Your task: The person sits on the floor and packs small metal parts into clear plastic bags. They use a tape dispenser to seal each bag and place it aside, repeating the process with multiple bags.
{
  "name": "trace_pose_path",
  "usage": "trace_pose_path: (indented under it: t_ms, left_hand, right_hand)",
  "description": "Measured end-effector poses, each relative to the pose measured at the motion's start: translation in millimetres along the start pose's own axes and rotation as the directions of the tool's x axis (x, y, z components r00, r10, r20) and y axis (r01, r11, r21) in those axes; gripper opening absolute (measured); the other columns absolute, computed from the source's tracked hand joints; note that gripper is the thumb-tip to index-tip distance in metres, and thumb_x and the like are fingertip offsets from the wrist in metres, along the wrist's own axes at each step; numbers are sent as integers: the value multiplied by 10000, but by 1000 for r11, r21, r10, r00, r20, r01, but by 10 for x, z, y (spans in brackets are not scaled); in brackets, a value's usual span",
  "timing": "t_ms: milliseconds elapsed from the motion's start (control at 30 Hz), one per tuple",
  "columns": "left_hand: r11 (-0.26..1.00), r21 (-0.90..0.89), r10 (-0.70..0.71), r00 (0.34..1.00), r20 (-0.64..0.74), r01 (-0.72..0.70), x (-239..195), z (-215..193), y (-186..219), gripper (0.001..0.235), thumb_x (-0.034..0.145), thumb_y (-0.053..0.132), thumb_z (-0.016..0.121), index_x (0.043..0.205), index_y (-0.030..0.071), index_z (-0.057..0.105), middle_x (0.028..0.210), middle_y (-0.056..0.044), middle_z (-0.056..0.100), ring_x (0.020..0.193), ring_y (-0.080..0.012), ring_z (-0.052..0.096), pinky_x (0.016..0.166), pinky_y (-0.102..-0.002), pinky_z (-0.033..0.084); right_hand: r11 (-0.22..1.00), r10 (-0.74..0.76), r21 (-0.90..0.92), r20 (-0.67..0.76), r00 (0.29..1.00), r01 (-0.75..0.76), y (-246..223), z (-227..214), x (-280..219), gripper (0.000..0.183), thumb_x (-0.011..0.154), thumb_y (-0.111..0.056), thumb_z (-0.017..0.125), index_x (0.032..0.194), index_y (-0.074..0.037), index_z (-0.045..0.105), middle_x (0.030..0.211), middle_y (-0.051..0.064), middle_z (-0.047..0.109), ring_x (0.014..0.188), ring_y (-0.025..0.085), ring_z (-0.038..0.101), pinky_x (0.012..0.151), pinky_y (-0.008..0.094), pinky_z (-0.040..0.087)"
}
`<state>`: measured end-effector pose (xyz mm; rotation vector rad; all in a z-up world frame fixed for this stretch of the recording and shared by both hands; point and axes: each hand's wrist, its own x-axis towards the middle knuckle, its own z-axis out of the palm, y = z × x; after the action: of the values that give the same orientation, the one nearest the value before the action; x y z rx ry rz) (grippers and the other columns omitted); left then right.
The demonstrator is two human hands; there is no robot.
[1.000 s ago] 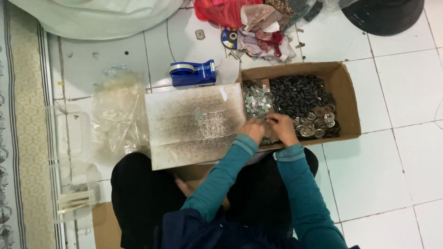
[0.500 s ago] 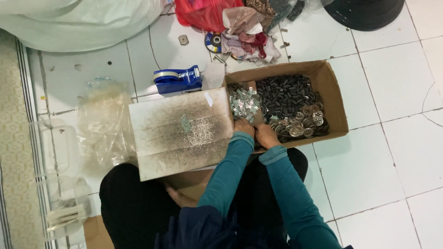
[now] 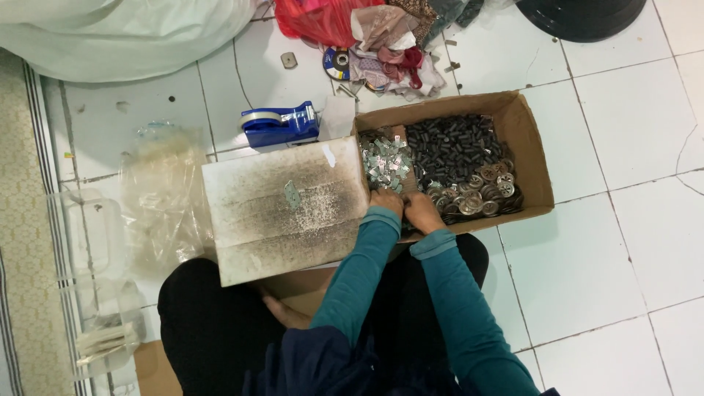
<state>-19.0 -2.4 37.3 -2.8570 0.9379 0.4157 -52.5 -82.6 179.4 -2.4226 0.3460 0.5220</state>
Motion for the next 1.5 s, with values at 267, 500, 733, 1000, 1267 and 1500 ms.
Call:
trace_pose_path:
  t_ms: [267, 500, 733, 1000, 1267, 1500]
  left_hand:
    - [998, -65, 16, 999, -49, -20, -78, -36, -33, 208, 951, 40, 504, 916, 76, 706, 873, -132, 640, 883, -307, 569, 758, -458, 393]
    - [992, -84, 86, 989, -120, -96, -209, -259, -123, 171, 911, 55, 580, 813, 95, 714, 768, -87, 676, 806, -265, 607, 753, -408, 415]
    - [994, -106, 9, 978, -209, -32, -169, -248, -87, 106, 886, 65, 608, 959, 78, 683, 819, -128, 659, 835, -304, 620, 677, -420, 421]
    - [983, -174, 5, 965, -261, -52, -200, -431, -176, 207, 864, 76, 676, 1068, 108, 659, 979, -112, 690, 1007, -292, 643, 743, -401, 528]
    - [715, -698, -21, 997, -76, -38, -322, -907, -431, 554, 855, -48, 617, 1371, 133, 525, 1395, -153, 541, 1347, -379, 486, 1085, -416, 507]
    - [397, -917, -283, 946, -161, -38, -171, -710, -463, 421, 978, -14, 524, 1363, 141, 596, 1370, -139, 561, 1280, -362, 586, 1111, -447, 511]
  right_hand:
    - [999, -7, 52, -38, 999, 9, 278, 153, 141, 310, 900, -24, 521, 1109, 27, 743, 1104, 308, 713, 1111, 493, 642, 946, 562, 545]
    - [998, 47, 26, 73, 996, -49, 197, 87, 89, 345, 872, -14, 488, 1069, 120, 738, 1062, 355, 712, 1047, 499, 663, 919, 559, 557]
    - [995, 98, 7, 126, 987, -99, 599, 306, 334, 318, 845, -70, 530, 975, 138, 731, 954, 335, 720, 975, 447, 695, 819, 516, 577]
    - [987, 74, 147, -29, 997, -69, 165, 84, 62, 363, 825, -78, 536, 1049, 134, 725, 1069, 374, 692, 1082, 548, 631, 924, 583, 532]
    - [943, 153, 322, -193, 969, -84, 693, 310, 335, 296, 856, -276, 675, 1088, -122, 776, 1058, 183, 742, 1072, 394, 675, 898, 506, 539]
    - [742, 231, 670, -290, 929, 25, 171, 59, 70, 176, 833, -140, 632, 962, -104, 746, 710, 62, 660, 650, 126, 622, 601, 252, 523]
